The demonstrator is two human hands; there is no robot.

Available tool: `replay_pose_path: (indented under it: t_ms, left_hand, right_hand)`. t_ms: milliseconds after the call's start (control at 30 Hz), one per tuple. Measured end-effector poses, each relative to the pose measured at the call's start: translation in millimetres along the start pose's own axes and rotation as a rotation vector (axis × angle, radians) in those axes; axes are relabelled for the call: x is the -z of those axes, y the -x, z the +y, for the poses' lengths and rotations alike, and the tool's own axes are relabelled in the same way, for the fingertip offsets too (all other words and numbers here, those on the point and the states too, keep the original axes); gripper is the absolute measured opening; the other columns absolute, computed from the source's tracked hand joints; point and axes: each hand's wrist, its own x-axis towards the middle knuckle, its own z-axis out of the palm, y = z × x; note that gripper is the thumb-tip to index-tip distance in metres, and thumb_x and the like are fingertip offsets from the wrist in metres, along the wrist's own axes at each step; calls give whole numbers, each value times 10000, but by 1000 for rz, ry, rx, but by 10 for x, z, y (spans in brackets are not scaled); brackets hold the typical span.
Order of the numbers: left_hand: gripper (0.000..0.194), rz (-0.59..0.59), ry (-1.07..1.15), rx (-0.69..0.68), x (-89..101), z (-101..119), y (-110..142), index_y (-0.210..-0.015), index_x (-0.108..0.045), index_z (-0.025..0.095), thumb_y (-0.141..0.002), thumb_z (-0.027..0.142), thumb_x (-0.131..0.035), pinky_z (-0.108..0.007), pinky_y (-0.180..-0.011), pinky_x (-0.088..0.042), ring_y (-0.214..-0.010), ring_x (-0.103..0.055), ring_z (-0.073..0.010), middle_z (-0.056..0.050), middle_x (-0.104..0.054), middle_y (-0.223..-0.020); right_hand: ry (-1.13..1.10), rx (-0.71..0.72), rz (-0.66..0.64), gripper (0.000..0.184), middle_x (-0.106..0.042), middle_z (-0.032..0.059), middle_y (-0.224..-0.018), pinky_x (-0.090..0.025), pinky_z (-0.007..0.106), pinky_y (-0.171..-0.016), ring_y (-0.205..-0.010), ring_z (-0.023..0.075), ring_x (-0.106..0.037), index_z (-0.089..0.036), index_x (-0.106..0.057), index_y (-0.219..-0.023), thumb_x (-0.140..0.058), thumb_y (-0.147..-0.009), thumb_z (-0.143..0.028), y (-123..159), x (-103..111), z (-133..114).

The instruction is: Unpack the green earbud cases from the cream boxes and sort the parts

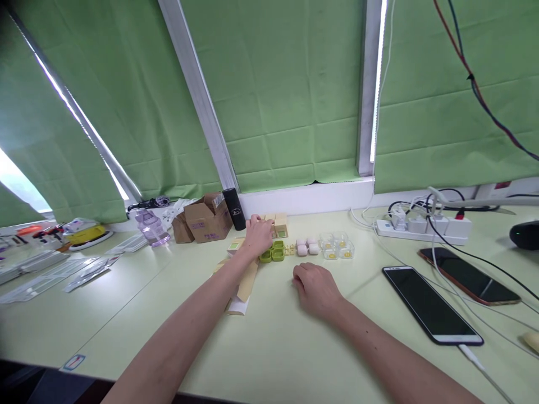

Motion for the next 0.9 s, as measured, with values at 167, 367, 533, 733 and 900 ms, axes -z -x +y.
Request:
replay_pose_path:
  t_ms: [167,367,533,733,900]
  left_hand:
    - [373,-48,-44,-27,-165,9,-228,-1260,-574,167,-892,223,-574,-488,-1013,-299,-1308,-338,-369,-185,-639,-1256]
    - [402,-108,-78,-61,-318,13,-387,-1254,-559,168,-857,182,-622,-489,-1051,-295,-1333,-343,-368,-193,-560,-1339]
    - [352,-122,-91,-80,-429,37,-442,-1228,-559,196,-882,205,-620,-499,-1113,-259,-1402,-294,-352,-160,-525,-1406]
    - [418,-111,-77,-100,-484,74,-496,-1265,-505,162,-860,103,-591,-493,-1136,-209,-1410,-282,-335,-170,-566,-1363]
    - [474,-101,-54,-81,-445,89,-534,-1264,-468,173,-825,64,-607,-464,-1075,-246,-1286,-371,-320,-157,-589,-1302]
  right_hand:
    - [8,11,0,296,-732,61,-1047,-410,301,-750,-980,213,-668,-232,-669,-1166,-495,-946,-139,11,5,45]
    - [25,-5,-29,279,-741,66,-1047,-417,309,-737,-981,224,-681,-229,-694,-1139,-492,-956,-167,11,12,83]
    - [27,-10,-39,272,-741,70,-1068,-424,309,-745,-997,222,-681,-228,-694,-1141,-495,-962,-176,5,20,80]
    - [24,-15,-46,280,-738,75,-1087,-426,312,-749,-1007,227,-680,-229,-697,-1148,-494,-960,-187,3,12,81]
    - [19,-8,-45,285,-742,74,-1080,-425,312,-742,-1002,227,-682,-226,-695,-1148,-489,-958,-180,-3,20,82]
